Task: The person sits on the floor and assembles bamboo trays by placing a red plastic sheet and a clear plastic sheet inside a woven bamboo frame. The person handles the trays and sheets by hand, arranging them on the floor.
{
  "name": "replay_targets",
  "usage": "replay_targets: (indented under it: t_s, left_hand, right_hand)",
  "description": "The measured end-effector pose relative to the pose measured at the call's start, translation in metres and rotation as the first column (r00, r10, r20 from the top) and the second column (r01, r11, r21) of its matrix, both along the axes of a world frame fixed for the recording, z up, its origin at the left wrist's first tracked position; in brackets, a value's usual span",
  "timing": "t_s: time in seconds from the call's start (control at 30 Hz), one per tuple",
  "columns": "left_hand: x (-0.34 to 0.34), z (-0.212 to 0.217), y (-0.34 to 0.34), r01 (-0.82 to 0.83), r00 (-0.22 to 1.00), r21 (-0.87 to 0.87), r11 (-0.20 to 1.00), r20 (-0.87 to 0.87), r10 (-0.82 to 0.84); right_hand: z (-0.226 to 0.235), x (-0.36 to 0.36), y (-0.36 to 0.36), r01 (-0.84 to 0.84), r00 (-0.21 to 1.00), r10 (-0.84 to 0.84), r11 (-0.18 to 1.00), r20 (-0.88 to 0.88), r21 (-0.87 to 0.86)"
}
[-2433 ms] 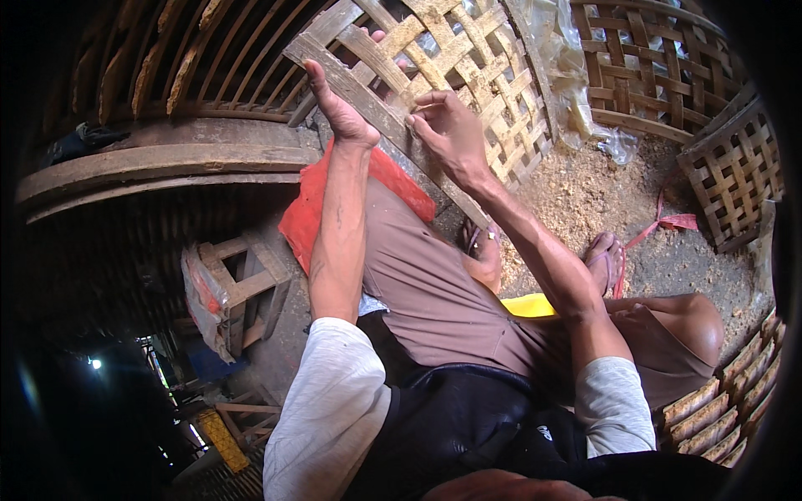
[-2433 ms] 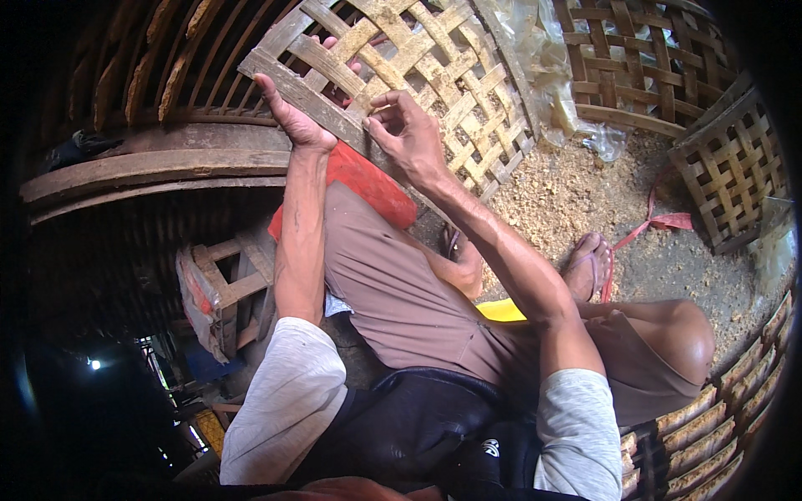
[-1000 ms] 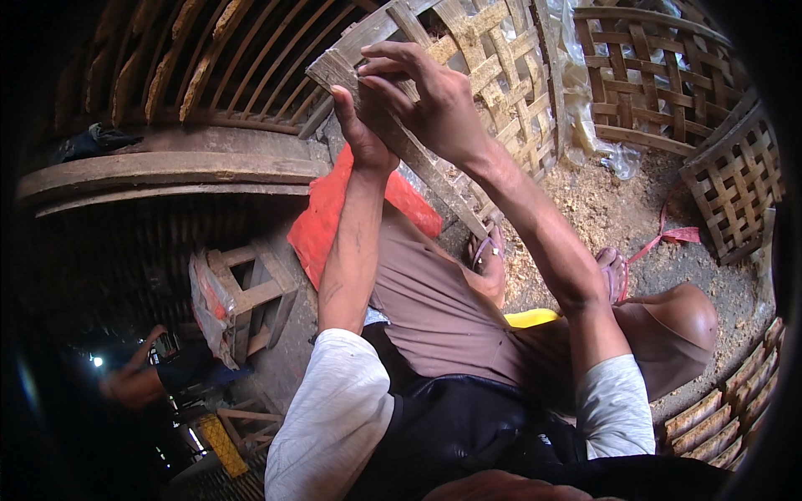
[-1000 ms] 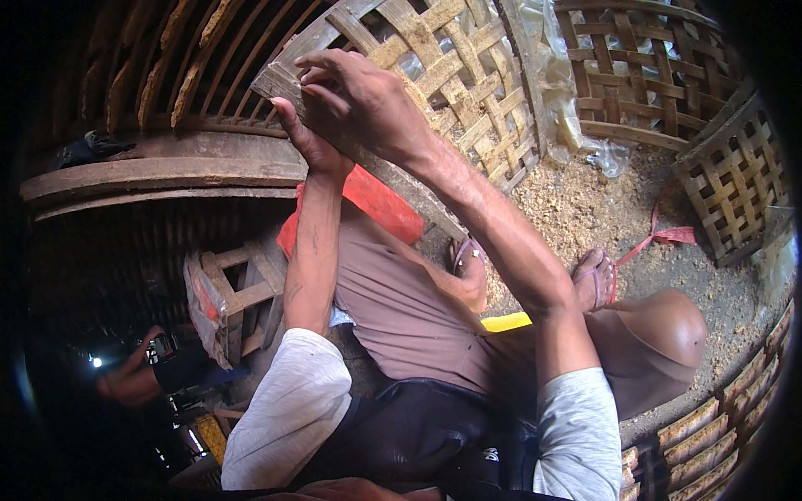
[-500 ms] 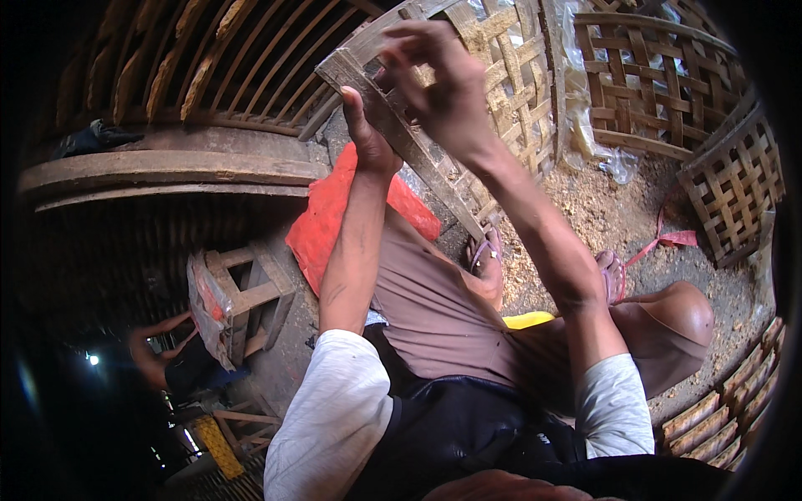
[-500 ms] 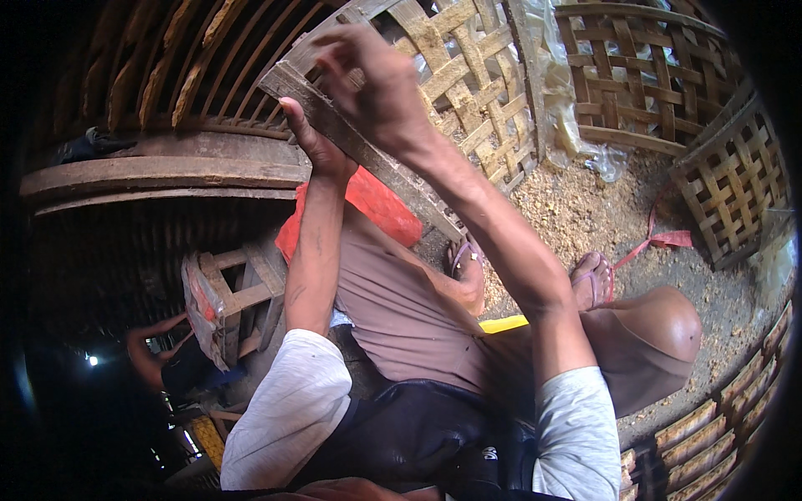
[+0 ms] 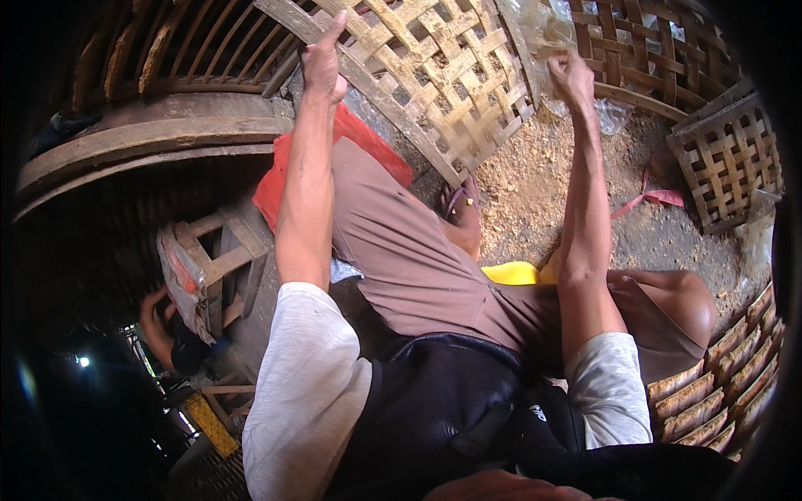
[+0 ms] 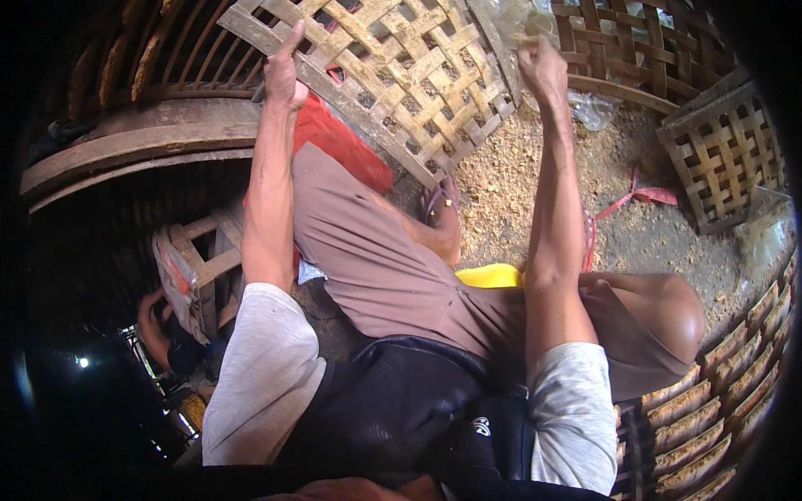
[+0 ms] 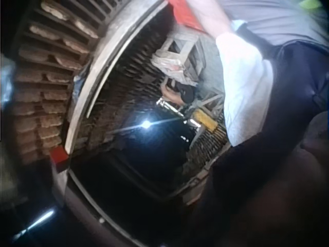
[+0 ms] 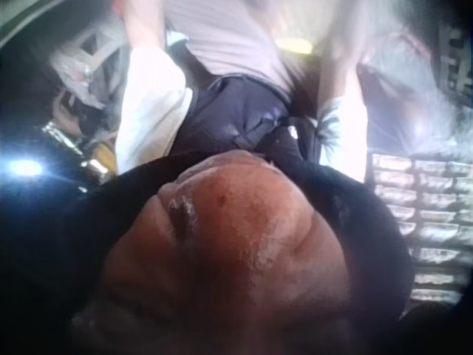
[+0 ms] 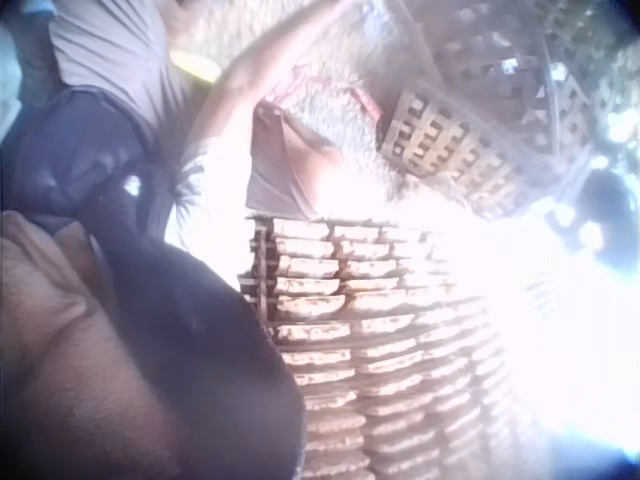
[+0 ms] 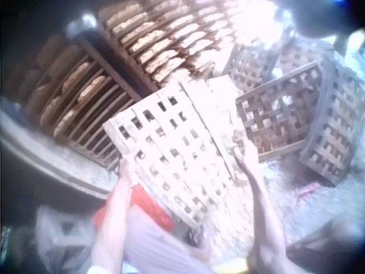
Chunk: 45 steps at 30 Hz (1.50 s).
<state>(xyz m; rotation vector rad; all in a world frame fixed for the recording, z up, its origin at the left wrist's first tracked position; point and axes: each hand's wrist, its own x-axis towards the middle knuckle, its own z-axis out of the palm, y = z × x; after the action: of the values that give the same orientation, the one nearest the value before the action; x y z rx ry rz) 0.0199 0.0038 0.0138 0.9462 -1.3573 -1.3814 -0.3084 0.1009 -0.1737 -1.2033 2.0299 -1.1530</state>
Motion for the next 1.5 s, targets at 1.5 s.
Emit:
replay_targets:
  t_s: [1.5]
  left_hand:
    - [0.017,-0.021,-0.018,-0.153,0.988,-0.037,0.987,-0.032,0.152]
  right_hand:
    - [-0.015,0.186,0.050,-0.689,0.710,0.699,0.715,0.085,-0.119]
